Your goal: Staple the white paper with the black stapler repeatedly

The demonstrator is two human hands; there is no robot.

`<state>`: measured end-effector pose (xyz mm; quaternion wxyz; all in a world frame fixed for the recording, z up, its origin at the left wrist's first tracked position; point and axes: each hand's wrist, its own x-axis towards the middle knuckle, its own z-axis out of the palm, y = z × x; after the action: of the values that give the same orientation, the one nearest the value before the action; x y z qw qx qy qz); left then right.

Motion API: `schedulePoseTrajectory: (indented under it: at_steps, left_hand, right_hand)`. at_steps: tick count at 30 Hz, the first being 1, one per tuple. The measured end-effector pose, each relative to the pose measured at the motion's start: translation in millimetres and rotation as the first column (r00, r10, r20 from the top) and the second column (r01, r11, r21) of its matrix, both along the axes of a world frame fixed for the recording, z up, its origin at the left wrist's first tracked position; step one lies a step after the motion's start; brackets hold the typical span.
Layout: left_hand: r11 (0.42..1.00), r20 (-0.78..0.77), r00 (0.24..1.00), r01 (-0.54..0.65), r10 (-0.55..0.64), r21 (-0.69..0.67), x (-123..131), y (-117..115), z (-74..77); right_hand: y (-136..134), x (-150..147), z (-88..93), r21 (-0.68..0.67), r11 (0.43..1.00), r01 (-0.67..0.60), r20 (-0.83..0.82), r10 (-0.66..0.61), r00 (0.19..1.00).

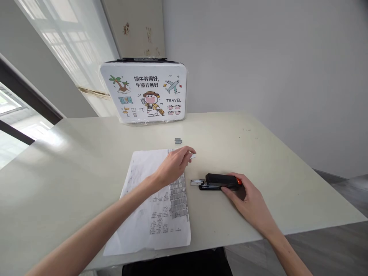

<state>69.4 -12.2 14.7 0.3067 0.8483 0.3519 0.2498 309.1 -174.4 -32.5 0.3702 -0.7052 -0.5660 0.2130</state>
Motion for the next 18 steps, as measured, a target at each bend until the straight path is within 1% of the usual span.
schedulePoseTrajectory:
  at_steps: [3,6,8,11,13,16,18]
  left_hand:
    - [0.998,0.001,1.000,-0.002,0.002,-0.061,-9,-21,2.2]
    - [0.998,-0.011,1.000,0.007,-0.008,-0.065,-14,-36,0.2]
    - [1.000,0.001,1.000,0.015,-0.015,-0.021,-17,-43,-3.5]
    - [0.993,0.026,0.999,0.037,-0.040,0.109,-19,-51,-11.8]
    - [0.984,0.029,0.998,0.047,-0.053,0.172,-18,-55,-17.8]
    - [0.979,0.014,0.998,0.055,-0.059,0.196,-16,-56,-24.7]
    - [0.978,-0.003,0.999,0.054,-0.054,0.202,-14,-57,-26.7]
  right_hand:
    - [0,-1,1.5,-0.006,1.000,0.000,0.005,0.000,1.000]
    - [0,-1,2.0,-0.006,1.000,-0.005,-0.008,0.005,1.000]
    - [1,-1,1.9,-0.006,1.000,-0.006,-0.014,0.006,1.000]
    - [1,-1,1.7,-0.006,1.000,-0.007,-0.020,0.007,1.000]
    - [1,-2,1.8,0.000,1.000,-0.012,-0.026,0.012,1.000]
    - [1,-1,2.1,0.003,1.000,-0.015,-0.030,0.015,0.999]
    - [1,-1,2.2,-0.001,1.000,-0.012,-0.026,0.012,1.000]
